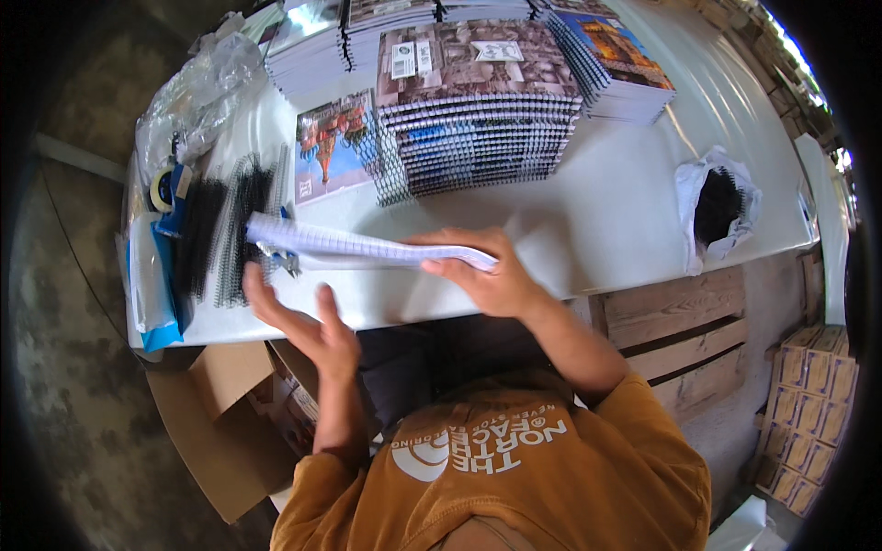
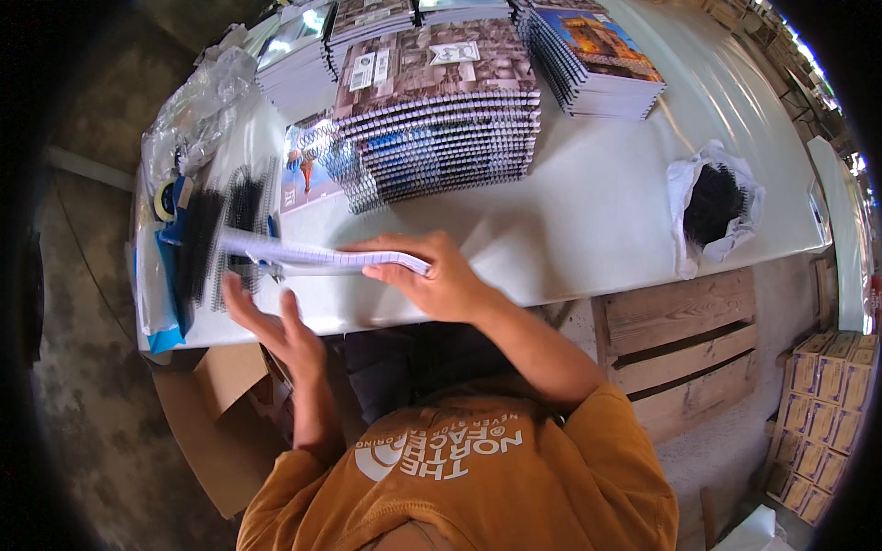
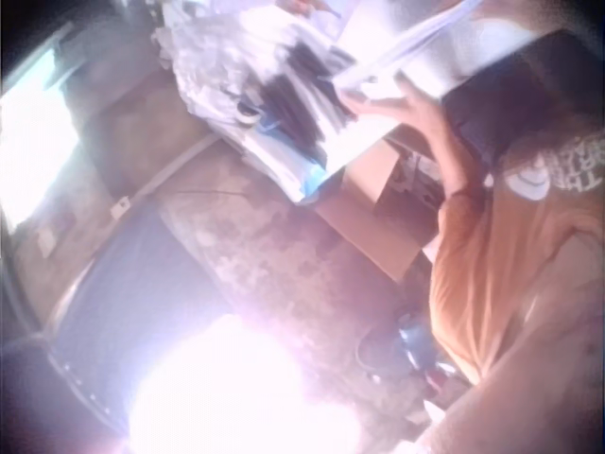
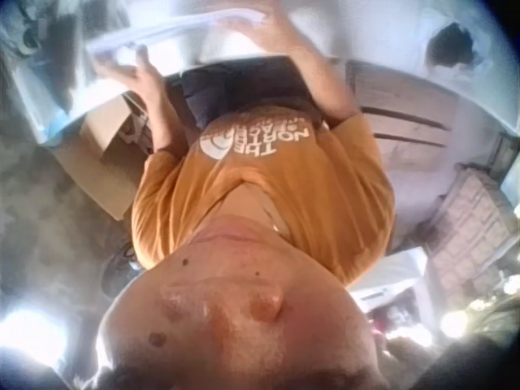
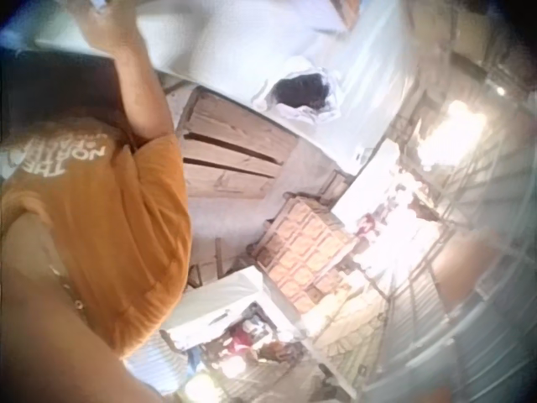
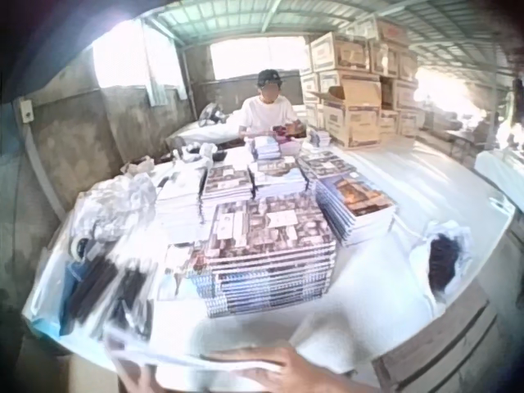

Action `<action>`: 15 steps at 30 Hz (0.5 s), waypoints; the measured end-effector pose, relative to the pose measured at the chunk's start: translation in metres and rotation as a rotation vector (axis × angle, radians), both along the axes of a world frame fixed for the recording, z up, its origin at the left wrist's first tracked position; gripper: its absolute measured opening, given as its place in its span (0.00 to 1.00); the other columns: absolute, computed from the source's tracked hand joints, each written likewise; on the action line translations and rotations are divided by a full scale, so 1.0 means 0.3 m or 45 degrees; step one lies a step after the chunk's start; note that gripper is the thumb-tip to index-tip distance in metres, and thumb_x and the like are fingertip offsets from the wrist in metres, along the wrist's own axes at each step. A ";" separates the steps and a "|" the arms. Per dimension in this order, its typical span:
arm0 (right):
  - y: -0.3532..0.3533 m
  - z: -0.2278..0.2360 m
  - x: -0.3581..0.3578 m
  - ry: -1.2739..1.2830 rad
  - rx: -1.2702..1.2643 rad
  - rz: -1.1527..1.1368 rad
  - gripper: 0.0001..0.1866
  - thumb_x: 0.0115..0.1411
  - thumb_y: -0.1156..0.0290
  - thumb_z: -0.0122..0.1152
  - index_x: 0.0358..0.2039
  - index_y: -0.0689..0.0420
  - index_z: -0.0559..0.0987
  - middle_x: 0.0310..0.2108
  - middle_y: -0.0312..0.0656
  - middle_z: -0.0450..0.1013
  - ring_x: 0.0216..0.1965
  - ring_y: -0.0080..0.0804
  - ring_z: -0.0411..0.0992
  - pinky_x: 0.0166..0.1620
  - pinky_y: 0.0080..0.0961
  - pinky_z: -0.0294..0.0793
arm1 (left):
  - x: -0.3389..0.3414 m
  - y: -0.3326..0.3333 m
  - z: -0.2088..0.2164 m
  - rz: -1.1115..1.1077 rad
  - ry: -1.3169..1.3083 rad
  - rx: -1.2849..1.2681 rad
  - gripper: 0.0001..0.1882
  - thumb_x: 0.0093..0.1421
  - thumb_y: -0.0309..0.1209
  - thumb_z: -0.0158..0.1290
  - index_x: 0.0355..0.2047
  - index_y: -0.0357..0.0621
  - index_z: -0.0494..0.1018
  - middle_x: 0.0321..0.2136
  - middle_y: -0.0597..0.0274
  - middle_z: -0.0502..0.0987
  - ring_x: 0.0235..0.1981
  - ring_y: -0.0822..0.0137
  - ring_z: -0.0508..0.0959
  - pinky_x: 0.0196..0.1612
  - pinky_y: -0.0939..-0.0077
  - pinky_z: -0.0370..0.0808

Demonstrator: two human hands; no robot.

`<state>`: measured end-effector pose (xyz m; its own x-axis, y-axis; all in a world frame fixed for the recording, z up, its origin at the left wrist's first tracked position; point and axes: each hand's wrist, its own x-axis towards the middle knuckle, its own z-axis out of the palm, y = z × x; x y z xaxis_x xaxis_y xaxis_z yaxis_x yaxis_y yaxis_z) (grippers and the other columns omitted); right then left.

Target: The person binds a notepad by inserting a plastic spiral through the pre-punched holes of a paper stack, crimps the ends of the spiral with a tool, and places the completed notepad into a box.

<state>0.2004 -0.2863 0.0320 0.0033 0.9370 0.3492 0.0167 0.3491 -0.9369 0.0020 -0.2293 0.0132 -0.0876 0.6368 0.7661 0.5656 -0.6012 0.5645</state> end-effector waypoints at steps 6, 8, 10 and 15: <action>0.000 -0.058 0.078 -0.042 0.037 0.010 0.13 0.53 0.78 0.60 0.41 0.62 0.78 0.34 0.39 0.77 0.31 0.20 0.72 0.37 0.17 0.71 | -0.070 0.113 -0.223 -0.823 -0.358 -1.054 0.12 0.51 0.18 0.46 0.38 0.36 0.68 0.33 0.62 0.72 0.36 0.70 0.70 0.41 0.75 0.67; -0.001 -0.114 0.092 -0.004 0.041 -0.113 0.13 0.52 0.79 0.61 0.40 0.63 0.78 0.35 0.40 0.77 0.33 0.21 0.73 0.39 0.17 0.71 | -0.041 0.104 -0.221 -0.743 -0.068 -0.751 0.12 0.50 0.18 0.46 0.37 0.34 0.68 0.31 0.54 0.73 0.35 0.62 0.73 0.41 0.70 0.68; -0.026 -0.154 0.100 0.094 0.000 -0.200 0.13 0.52 0.79 0.62 0.39 0.64 0.78 0.36 0.42 0.77 0.34 0.22 0.73 0.40 0.18 0.72 | -0.119 0.239 -0.191 -0.353 0.727 -0.526 0.13 0.48 0.18 0.46 0.36 0.36 0.70 0.31 0.47 0.73 0.36 0.52 0.74 0.41 0.65 0.69; 0.001 -0.108 0.062 0.199 0.057 -0.125 0.12 0.52 0.80 0.61 0.39 0.64 0.78 0.37 0.43 0.77 0.34 0.24 0.73 0.41 0.19 0.72 | -0.241 0.622 -0.061 0.438 0.741 -0.650 0.20 0.56 0.44 0.50 0.39 0.39 0.72 0.39 0.49 0.74 0.43 0.52 0.74 0.44 0.61 0.71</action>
<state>0.2188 -0.2860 -0.0005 0.1515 0.9132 0.3783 -0.0914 0.3940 -0.9145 -0.0702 -0.0426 -0.0050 -0.0207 0.9268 0.3750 0.9549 -0.0927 0.2819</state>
